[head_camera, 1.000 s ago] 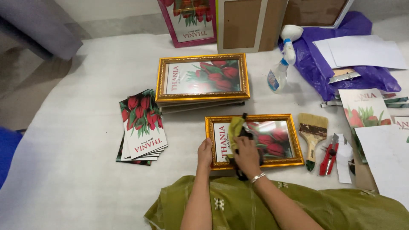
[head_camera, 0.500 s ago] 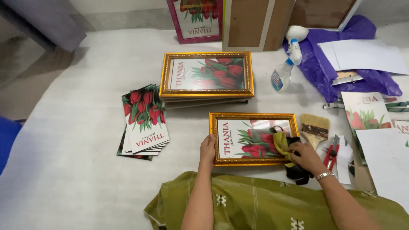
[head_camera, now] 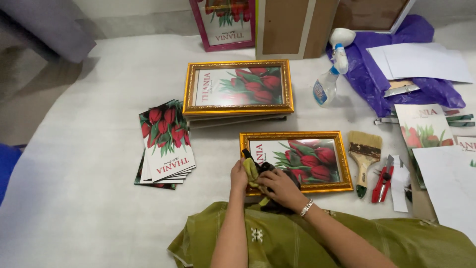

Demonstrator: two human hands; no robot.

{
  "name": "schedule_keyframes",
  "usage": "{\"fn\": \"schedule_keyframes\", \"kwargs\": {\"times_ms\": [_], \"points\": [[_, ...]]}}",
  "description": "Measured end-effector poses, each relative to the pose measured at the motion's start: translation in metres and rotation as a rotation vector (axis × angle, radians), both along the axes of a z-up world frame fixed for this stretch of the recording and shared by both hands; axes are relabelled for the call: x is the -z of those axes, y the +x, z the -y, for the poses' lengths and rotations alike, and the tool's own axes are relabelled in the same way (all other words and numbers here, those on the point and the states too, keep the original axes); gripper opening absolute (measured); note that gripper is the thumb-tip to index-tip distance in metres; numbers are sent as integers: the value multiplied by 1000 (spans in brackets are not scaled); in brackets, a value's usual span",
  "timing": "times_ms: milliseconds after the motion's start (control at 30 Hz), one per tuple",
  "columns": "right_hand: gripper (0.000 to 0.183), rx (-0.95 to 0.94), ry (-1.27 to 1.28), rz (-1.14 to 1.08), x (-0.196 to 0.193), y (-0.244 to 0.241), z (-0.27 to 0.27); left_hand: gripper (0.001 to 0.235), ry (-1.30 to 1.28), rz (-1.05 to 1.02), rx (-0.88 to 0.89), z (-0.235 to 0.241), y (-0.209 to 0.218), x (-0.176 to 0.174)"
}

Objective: Cleaning a picture frame using a cloth

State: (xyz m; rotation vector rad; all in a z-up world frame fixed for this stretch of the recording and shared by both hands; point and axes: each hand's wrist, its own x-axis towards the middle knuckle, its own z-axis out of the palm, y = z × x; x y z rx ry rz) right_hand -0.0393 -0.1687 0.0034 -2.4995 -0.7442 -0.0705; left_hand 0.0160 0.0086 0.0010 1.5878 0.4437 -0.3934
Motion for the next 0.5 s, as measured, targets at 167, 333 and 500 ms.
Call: {"fn": "schedule_keyframes", "kwargs": {"times_ms": [167, 333, 500], "points": [[28, 212, -138, -273, -3, -25, 108, 75, -13, -61, 9, 4, -15, -49], [26, 618, -451, -378, 38, -49, 203, 68, 1, -108, 20, 9, -14, -92], [41, 810, -519, -148, 63, 3, 196, 77, 3, -96, 32, 10, -12, -91]]}}
